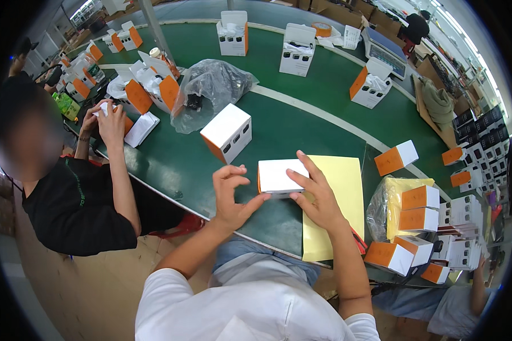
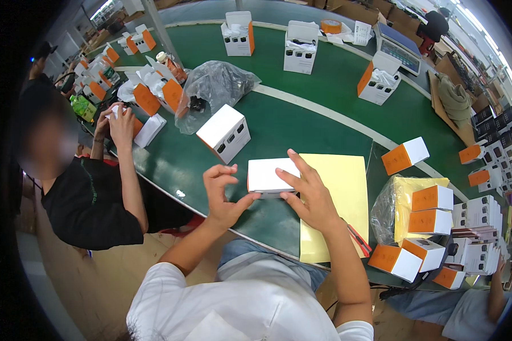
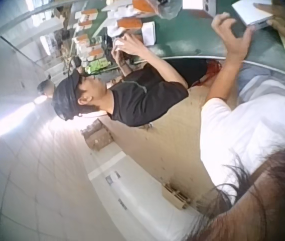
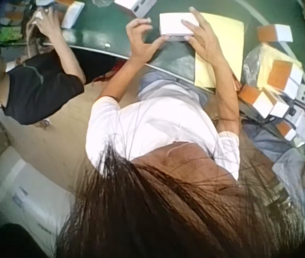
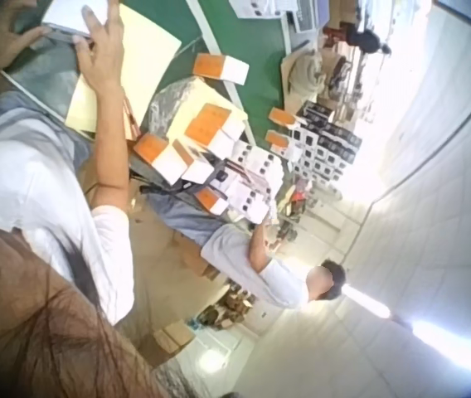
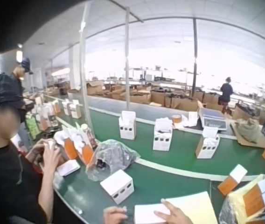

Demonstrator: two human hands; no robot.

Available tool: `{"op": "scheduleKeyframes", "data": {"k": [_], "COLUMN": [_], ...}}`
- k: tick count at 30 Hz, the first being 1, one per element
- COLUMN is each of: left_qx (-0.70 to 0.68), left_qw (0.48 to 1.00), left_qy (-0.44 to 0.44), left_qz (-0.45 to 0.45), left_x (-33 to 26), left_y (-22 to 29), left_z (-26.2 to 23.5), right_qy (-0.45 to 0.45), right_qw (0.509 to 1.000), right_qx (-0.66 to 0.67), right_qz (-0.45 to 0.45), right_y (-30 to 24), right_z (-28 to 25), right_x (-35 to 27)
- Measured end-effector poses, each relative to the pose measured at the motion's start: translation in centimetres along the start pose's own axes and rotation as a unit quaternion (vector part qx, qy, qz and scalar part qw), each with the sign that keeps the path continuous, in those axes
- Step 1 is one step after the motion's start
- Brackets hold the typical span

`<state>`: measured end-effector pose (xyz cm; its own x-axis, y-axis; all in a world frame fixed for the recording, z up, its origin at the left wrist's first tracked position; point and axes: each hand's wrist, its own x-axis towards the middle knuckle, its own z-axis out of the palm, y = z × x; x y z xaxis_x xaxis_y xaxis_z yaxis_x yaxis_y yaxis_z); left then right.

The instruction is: The person packages small electronic devices and accessories into cardboard boxes and applies labels from a sheet.

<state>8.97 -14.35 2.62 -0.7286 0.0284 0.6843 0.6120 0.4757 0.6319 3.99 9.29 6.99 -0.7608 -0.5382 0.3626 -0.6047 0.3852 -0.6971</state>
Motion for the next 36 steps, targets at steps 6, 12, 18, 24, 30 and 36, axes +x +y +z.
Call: {"op": "scheduleKeyframes", "data": {"k": [6, 12, 18, 24, 30, 36], "left_qx": [-0.092, -0.085, -0.088, 0.030, 0.071, -0.083], "left_qw": [0.977, 0.971, 0.984, 0.993, 0.988, 0.997], "left_qy": [0.117, 0.136, 0.094, 0.085, -0.028, -0.001], "left_qz": [-0.151, -0.175, -0.122, -0.071, 0.137, -0.001], "left_x": [-1.0, 0.0, -0.2, 0.4, 1.5, 3.0], "left_y": [1.7, 2.5, 1.0, 2.6, -0.7, 0.0], "left_z": [2.7, 2.6, 1.6, 0.2, -0.5, -0.6], "right_qy": [0.048, 0.071, 0.051, 0.043, 0.047, 0.040], "right_qw": [0.999, 0.997, 0.999, 0.999, 0.998, 0.998], "right_qx": [0.002, -0.004, 0.007, -0.014, -0.028, -0.057], "right_qz": [0.004, 0.007, 0.016, 0.011, 0.007, 0.009], "right_y": [-0.4, -0.3, -1.0, -1.3, -1.4, -1.4], "right_z": [1.4, 1.7, 1.2, 1.2, 1.4, 2.2], "right_x": [-0.3, -0.3, 0.0, 0.0, 0.0, -0.1]}}
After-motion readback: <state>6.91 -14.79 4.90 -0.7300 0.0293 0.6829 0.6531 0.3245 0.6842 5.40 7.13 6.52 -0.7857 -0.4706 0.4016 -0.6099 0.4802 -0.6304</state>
